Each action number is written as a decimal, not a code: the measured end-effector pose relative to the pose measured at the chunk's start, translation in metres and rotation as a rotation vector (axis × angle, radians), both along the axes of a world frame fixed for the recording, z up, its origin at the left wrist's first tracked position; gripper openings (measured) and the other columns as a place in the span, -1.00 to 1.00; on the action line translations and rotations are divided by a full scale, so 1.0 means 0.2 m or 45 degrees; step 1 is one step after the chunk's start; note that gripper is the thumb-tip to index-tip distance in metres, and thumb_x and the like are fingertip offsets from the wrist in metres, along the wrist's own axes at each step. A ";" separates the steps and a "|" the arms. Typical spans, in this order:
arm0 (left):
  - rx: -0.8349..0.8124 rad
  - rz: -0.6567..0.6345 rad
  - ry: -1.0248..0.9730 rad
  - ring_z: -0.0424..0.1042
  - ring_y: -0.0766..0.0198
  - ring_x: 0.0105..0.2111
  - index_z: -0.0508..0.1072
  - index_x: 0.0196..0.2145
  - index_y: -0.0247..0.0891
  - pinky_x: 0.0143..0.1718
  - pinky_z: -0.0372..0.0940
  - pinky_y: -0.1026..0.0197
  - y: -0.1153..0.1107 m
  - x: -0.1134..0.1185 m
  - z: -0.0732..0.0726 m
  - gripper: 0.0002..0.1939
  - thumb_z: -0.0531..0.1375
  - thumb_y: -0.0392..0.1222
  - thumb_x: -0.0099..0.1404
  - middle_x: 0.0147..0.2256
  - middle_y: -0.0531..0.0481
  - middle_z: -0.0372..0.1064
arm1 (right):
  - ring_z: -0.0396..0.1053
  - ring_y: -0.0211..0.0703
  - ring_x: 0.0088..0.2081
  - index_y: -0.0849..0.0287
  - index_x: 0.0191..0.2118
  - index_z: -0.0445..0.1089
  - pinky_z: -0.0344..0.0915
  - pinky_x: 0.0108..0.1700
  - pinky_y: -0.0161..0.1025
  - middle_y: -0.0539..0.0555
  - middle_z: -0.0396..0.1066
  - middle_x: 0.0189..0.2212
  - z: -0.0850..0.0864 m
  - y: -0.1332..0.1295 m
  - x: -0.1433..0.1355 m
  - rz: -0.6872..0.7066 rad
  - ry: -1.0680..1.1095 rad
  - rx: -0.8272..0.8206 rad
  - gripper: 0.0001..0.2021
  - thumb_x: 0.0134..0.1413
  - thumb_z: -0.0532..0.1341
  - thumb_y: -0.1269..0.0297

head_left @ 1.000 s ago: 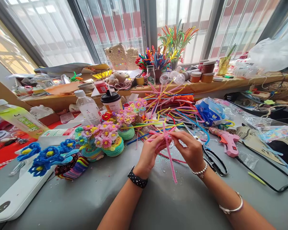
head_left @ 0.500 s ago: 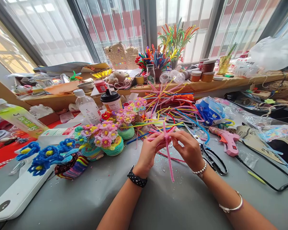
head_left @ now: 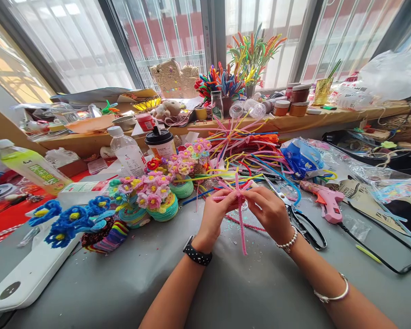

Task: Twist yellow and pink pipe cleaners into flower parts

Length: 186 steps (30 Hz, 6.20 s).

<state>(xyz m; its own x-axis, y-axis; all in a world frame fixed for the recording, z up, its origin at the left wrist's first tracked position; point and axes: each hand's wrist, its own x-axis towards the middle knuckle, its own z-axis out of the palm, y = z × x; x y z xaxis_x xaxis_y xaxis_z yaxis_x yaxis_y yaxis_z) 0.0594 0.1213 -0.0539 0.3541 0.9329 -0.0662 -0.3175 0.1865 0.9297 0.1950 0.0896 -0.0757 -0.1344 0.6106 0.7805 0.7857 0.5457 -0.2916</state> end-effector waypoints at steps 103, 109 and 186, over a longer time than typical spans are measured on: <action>-0.013 -0.084 0.157 0.40 0.34 -0.55 0.36 -0.54 -0.35 -0.39 0.29 0.27 0.01 -0.02 0.01 -0.79 0.27 -0.16 -0.09 -0.59 0.06 0.36 | 0.20 -0.14 -0.15 0.04 -0.23 0.35 0.24 -0.13 -0.19 0.10 0.25 -0.17 0.06 -0.04 0.02 -0.205 -0.326 0.243 -0.78 0.00 0.11 0.47; 0.084 -0.036 0.148 0.39 0.35 -0.53 0.34 -0.52 -0.35 -0.39 0.29 0.28 0.00 -0.01 0.02 -0.81 0.24 -0.17 -0.04 -0.56 0.05 0.35 | 0.22 -0.14 -0.24 0.10 -0.29 0.36 0.23 -0.20 -0.20 0.09 0.28 -0.34 0.05 -0.04 0.01 -0.292 -0.350 0.274 -0.86 -0.01 0.13 0.42; 0.460 0.250 0.268 0.33 0.34 -0.46 0.43 -0.48 -0.32 -0.41 0.21 0.33 -0.04 0.00 -0.01 -0.84 0.20 -0.15 0.02 -0.48 0.01 0.37 | -0.01 -0.40 -0.55 0.21 -0.53 0.35 -0.07 -0.54 -0.36 -0.07 0.14 -0.60 0.12 -0.04 -0.02 0.490 1.477 -1.123 -0.80 -0.17 0.23 0.15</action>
